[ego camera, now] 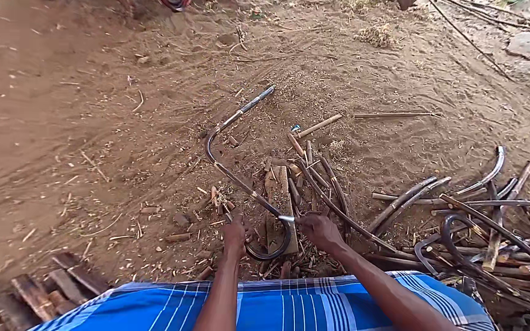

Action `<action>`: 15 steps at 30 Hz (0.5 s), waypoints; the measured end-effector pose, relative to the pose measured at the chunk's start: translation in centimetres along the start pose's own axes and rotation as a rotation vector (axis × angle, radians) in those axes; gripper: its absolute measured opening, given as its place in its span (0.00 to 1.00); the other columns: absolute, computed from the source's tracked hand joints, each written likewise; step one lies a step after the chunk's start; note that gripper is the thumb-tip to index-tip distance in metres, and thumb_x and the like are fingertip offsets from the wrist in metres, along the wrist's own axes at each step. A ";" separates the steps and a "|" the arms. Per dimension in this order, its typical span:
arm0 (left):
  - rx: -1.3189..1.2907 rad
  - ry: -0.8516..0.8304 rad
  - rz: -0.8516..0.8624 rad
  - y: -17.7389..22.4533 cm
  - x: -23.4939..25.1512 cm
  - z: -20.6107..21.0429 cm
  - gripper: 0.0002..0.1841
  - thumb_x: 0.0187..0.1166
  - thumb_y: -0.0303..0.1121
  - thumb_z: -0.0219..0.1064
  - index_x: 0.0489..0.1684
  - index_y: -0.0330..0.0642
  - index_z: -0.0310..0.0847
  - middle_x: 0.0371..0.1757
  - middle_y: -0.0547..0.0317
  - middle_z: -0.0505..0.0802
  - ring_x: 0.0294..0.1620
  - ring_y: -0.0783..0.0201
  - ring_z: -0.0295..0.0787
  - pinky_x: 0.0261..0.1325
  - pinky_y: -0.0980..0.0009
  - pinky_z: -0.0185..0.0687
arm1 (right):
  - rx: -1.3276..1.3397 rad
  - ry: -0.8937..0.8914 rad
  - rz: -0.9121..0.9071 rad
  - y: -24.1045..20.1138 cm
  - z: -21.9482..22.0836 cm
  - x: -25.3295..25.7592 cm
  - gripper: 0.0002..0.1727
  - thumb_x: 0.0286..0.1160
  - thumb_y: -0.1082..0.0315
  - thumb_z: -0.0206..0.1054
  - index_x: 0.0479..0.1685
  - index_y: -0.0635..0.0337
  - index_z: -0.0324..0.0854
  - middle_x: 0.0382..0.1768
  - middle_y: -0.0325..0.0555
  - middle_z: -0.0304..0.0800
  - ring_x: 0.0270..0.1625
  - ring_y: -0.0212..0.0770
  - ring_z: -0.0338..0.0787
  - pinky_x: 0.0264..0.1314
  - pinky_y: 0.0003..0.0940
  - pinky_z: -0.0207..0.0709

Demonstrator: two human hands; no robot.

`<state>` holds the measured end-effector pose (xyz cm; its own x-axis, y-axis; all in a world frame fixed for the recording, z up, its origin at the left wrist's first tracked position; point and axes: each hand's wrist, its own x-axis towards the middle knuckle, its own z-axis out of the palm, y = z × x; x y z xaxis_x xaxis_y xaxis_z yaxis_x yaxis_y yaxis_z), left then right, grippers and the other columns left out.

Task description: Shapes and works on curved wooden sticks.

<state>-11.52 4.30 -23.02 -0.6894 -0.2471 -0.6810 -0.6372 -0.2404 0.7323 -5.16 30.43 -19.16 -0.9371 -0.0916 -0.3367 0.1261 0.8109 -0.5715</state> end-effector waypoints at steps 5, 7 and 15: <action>0.025 0.037 -0.040 -0.5 0.5 -0.2 0.21 0.92 0.47 0.50 0.22 0.50 0.62 0.11 0.68 0.62 0.07 0.70 0.54 0.12 0.74 0.55 | 0.013 -0.319 -0.013 2.3 2.7 -1.6 0.15 0.80 0.50 0.66 0.62 0.27 0.90 0.53 0.35 0.95 0.56 0.43 0.93 0.58 0.59 0.83; 0.017 0.038 -0.039 -0.4 0.8 -0.3 0.21 0.93 0.46 0.51 0.22 0.49 0.62 0.10 0.67 0.62 0.06 0.70 0.53 0.11 0.74 0.55 | -0.066 -0.267 -0.044 2.2 2.3 0.4 0.16 0.82 0.50 0.64 0.63 0.27 0.89 0.54 0.36 0.95 0.58 0.45 0.92 0.59 0.60 0.81; 0.020 0.055 -0.057 -0.8 1.5 -0.7 0.17 0.92 0.42 0.51 0.28 0.48 0.62 0.11 0.67 0.61 0.07 0.70 0.53 0.10 0.74 0.56 | 0.019 0.168 -0.067 0.3 -3.0 7.8 0.18 0.85 0.53 0.61 0.69 0.27 0.87 0.58 0.38 0.94 0.58 0.48 0.93 0.59 0.61 0.84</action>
<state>-11.85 3.45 -24.60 -0.6321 -0.2846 -0.7208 -0.6823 -0.2366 0.6917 -13.39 31.73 -19.74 -0.9847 -0.0454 -0.1684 0.0665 0.7948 -0.6032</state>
